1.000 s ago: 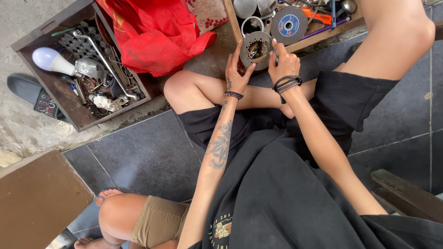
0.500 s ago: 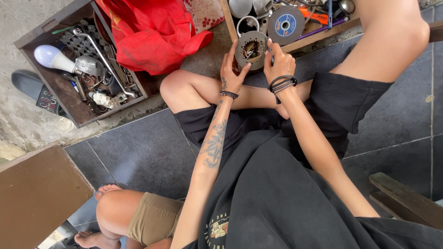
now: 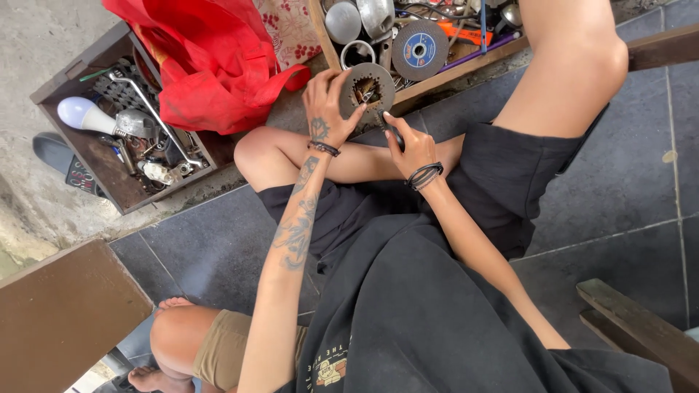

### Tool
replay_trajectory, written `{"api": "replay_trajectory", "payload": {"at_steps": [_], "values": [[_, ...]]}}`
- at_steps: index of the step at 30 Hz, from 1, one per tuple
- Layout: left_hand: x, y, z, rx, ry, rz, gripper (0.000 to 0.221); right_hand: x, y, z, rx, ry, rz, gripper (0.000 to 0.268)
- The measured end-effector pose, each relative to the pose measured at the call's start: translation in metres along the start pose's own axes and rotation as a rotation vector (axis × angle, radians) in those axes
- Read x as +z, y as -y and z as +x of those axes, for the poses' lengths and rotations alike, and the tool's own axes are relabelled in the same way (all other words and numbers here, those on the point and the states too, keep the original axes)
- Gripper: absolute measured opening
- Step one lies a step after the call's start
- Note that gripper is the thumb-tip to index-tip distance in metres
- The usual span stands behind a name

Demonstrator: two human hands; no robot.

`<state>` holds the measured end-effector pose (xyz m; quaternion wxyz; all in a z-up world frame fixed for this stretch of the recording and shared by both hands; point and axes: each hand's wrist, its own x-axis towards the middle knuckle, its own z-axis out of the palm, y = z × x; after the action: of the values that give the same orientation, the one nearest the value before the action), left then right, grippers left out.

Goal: The person is cleaning a circular metal plate using a small brush and inspecting various mechanical components from a parts box.

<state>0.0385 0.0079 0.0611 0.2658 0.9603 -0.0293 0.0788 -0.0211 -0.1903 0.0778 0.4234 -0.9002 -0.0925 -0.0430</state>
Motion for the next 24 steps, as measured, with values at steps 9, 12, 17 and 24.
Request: {"api": "replay_trajectory", "payload": {"at_steps": [9, 12, 17, 24], "values": [[0.030, -0.008, 0.079, 0.691, 0.102, 0.414, 0.014, 0.006, -0.003, 0.001, 0.088, -0.058, 0.436, 0.030], [0.011, -0.011, 0.088, 0.627, 0.299, 0.405, 0.036, 0.004, -0.008, -0.001, 0.153, -0.086, 0.492, 0.028], [-0.007, 0.029, 0.053, -0.139, -0.025, -0.507, 0.037, 0.011, -0.019, -0.002, 0.348, -0.137, 0.721, 0.034], [0.068, 0.076, -0.074, -0.577, 0.001, -0.998, 0.019, 0.029, -0.038, -0.009, 0.215, -0.109, 0.702, 0.033]]}}
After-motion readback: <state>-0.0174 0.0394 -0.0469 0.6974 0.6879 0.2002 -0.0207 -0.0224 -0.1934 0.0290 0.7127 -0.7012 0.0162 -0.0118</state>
